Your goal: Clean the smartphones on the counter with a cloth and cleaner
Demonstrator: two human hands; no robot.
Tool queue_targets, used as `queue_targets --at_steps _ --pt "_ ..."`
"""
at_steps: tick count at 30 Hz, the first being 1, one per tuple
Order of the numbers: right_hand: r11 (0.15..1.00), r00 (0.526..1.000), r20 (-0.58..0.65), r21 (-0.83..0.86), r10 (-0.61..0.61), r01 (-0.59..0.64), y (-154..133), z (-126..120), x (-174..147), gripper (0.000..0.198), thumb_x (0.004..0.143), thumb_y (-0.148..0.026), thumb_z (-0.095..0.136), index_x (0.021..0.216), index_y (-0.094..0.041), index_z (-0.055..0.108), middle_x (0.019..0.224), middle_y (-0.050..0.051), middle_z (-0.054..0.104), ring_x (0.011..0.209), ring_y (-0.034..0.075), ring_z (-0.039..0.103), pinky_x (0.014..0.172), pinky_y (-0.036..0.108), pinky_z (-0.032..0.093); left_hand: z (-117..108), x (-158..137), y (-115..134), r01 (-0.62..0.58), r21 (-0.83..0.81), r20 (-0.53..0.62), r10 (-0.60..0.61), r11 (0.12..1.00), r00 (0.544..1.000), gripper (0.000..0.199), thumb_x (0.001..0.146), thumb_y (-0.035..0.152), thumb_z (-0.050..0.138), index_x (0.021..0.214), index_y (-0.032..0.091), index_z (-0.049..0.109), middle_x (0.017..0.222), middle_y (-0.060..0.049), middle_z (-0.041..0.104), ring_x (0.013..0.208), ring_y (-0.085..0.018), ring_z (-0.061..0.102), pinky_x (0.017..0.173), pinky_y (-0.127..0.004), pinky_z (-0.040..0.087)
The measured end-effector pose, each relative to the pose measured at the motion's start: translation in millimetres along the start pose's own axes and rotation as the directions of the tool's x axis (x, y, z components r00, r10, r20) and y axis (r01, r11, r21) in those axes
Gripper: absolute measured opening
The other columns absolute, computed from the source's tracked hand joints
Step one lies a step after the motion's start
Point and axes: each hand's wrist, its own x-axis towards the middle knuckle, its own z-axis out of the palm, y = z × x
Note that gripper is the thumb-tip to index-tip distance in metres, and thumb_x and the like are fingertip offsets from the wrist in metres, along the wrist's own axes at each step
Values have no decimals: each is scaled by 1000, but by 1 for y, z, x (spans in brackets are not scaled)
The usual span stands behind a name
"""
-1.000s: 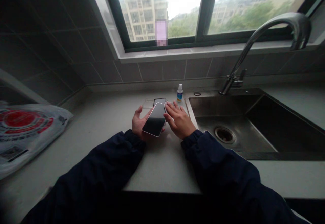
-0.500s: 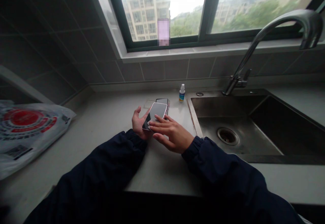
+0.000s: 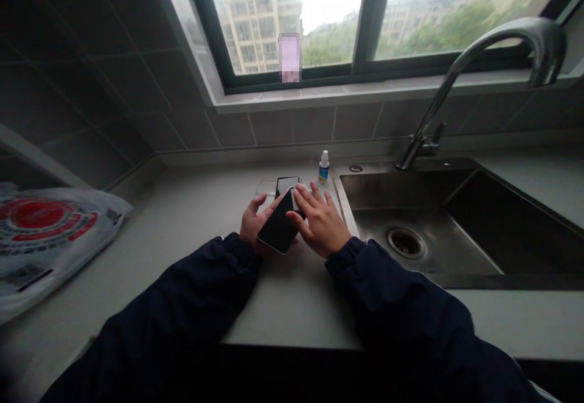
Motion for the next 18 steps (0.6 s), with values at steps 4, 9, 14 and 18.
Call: queue_targets --at_steps 4,9,14,18 --pt "1000 999 31 -1 -23 23 -4 -1 -2 65 104 -53 37 157 -14 38 165 11 33 156 37 18 121 68 24 1 1 -1 -21 -13 5 21 1000 1000 61 98 51 35 151 24 47 118 -14 71 95 -32 73 87 -58 56" --pt "967 956 150 93 -250 239 -21 -7 -7 66 102 -53 46 158 -21 35 164 9 35 157 35 14 122 69 16 2 4 -4 -120 -50 -62 117 991 991 66 97 51 36 149 12 48 118 -19 71 102 -34 72 98 -52 52" --pt "918 902 190 170 -388 359 -36 -14 -12 64 100 -54 52 155 -21 43 159 9 44 157 34 17 123 70 6 -4 6 -4 -113 -34 -60 111 993 992 74 96 62 38 150 13 47 120 -21 70 106 -35 71 101 -53 50" --pt "939 921 191 137 -338 316 -33 -14 -10 59 102 -53 49 155 -26 43 159 7 45 156 35 17 121 73 8 -6 8 -6 -130 -36 -43 128 991 991 78 95 66 37 152 13 44 123 -21 69 109 -36 70 102 -53 49"
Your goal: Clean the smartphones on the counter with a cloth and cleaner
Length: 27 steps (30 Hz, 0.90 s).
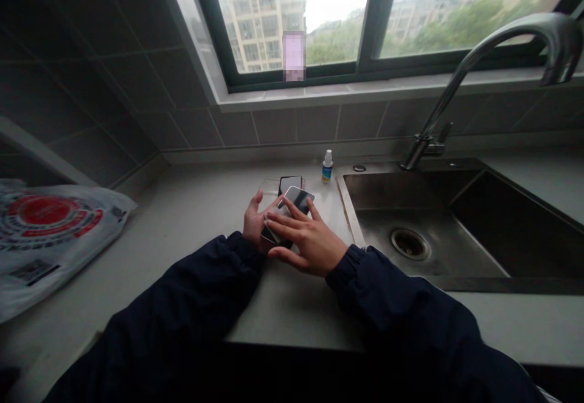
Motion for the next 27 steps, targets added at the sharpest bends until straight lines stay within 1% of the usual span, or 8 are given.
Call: queue_targets --at_steps 2,5,7,10,14,20,23,27 --pt "996 996 -39 -37 81 -83 6 1 0 56 104 -50 43 155 -28 41 160 6 42 156 35 17 119 76 12 1 0 0 15 -15 26 -14 1000 1000 77 96 66 35 152 13 44 124 -21 68 109 -36 70 101 -55 50" --pt "963 959 -150 -92 239 -254 17 2 1 53 106 -48 37 155 -29 42 161 5 40 156 38 19 117 78 17 3 -3 1 121 -18 73 -119 993 990 74 97 65 32 153 19 43 125 -18 68 106 -37 70 95 -59 52" --pt "945 939 -193 -111 285 -309 22 3 1 52 106 -47 36 154 -28 43 161 6 40 155 38 20 117 78 17 4 -5 2 191 1 97 -190 982 977 71 97 66 30 154 24 42 125 -17 68 103 -37 71 90 -62 54" --pt "938 931 -211 -120 297 -327 25 4 1 53 106 -47 37 155 -27 43 162 6 40 155 38 20 118 76 18 6 -7 2 219 37 91 -222 975 971 71 98 66 26 154 26 40 123 -16 68 100 -36 71 86 -63 55" --pt "935 929 -209 -119 305 -334 25 6 2 54 106 -47 38 156 -27 42 163 6 39 155 38 21 118 76 19 7 -7 0 194 89 65 -200 977 978 72 98 68 23 154 27 41 124 -15 68 100 -35 72 87 -61 55" --pt "922 913 -241 -126 328 -365 27 6 2 55 106 -47 36 156 -23 41 163 8 37 155 37 23 119 72 21 4 -6 -3 211 63 125 -217 976 968 74 96 72 26 155 30 40 128 -15 66 101 -35 71 91 -60 54" --pt "919 904 -259 -111 340 -378 28 6 1 54 105 -47 37 153 -23 44 163 9 39 155 36 26 120 70 22 2 -6 -5 249 43 137 -252 968 958 78 94 75 27 156 29 38 129 -16 66 105 -36 70 93 -61 52" --pt "922 897 -278 -83 342 -377 31 6 1 48 105 -47 38 142 -21 53 161 11 43 153 36 30 119 68 26 1 -6 -6 286 58 139 -292 956 946 84 92 79 27 157 26 37 128 -17 66 108 -37 69 95 -61 51"
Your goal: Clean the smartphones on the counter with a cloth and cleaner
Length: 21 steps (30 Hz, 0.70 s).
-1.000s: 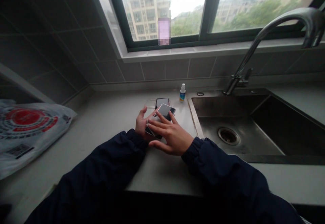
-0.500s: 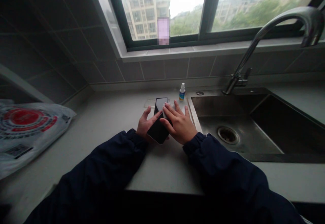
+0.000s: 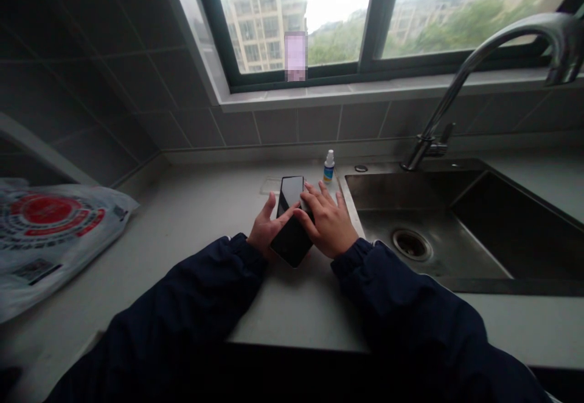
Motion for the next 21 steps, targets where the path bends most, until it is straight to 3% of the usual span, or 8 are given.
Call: queue_targets --at_steps 14,21 --pt "996 996 -37 49 76 -74 6 2 1 43 104 -48 40 131 -19 55 153 16 53 149 37 39 115 62 34 5 -2 0 33 33 8 -33 999 999 78 95 73 26 157 27 37 125 -17 67 101 -38 71 87 -59 54" --pt "998 999 -21 47 40 -39 1 1 0 41 104 -46 40 132 -21 55 156 14 49 150 37 36 115 67 32 5 -2 0 12 -29 -5 -12 1000 1000 81 95 73 27 159 23 33 127 -17 67 106 -37 70 96 -59 51"
